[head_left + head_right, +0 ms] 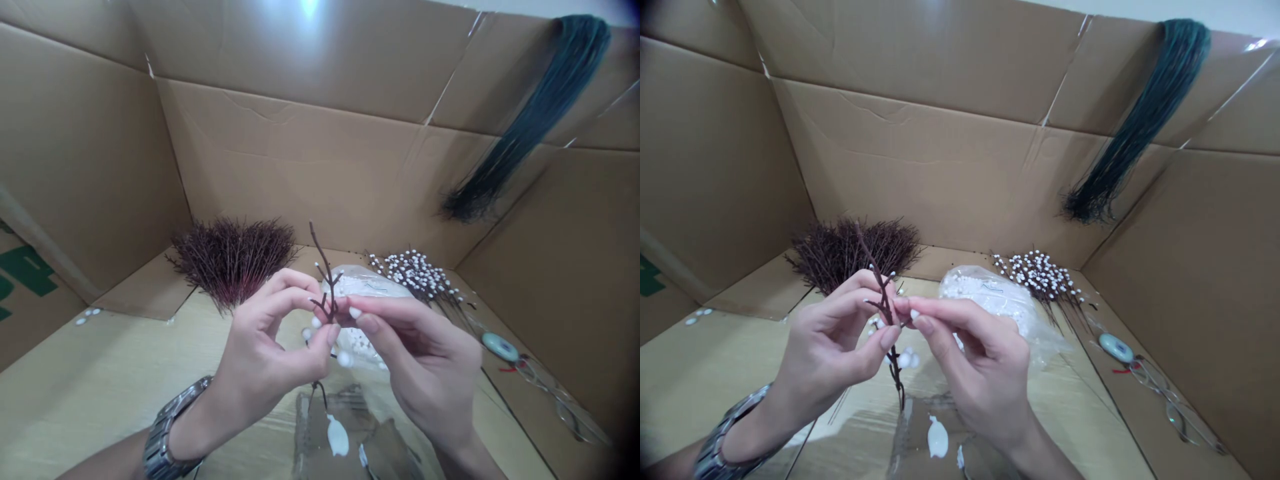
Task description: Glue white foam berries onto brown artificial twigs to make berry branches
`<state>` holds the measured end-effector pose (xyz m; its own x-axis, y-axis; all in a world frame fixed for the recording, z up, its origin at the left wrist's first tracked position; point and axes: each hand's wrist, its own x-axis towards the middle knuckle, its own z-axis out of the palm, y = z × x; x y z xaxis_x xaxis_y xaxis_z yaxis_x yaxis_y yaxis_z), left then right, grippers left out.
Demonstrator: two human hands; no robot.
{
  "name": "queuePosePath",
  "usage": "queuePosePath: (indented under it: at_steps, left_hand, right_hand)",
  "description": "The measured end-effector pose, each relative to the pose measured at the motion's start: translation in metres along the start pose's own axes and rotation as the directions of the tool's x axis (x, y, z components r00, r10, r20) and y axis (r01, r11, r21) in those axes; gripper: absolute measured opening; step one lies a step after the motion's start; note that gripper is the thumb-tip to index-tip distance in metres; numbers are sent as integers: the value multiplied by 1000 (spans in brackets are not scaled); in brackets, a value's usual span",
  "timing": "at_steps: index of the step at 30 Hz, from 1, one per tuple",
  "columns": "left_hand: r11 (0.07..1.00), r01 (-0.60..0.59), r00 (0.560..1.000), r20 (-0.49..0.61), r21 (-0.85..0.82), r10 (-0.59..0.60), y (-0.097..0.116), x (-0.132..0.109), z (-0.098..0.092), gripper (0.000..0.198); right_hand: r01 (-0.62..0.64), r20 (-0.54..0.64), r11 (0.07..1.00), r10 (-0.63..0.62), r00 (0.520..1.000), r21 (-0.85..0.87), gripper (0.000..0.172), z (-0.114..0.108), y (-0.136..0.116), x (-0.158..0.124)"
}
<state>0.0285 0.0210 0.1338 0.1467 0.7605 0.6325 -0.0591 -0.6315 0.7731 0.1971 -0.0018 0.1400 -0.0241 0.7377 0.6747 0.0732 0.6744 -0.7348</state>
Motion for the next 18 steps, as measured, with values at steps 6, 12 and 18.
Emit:
queuePosePath:
  at_steps: [6, 12, 18]
  left_hand:
    - [1000, 0, 1000, 2, -10, 0, -1, 0, 0, 19]
    - [999, 11, 1000, -1, -51, -11, -1, 1, 1, 20]
    - [998, 21, 1000, -6, -59, -22, -2, 1, 2, 20]
  right_hand:
    - [9, 14, 1000, -9, 1000, -13, 36, 0, -1, 1]
    - [27, 23, 1000, -27, 999, -4, 39, 1, -1, 0]
    - [35, 25, 999, -35, 999, -6, 40, 0, 2, 1]
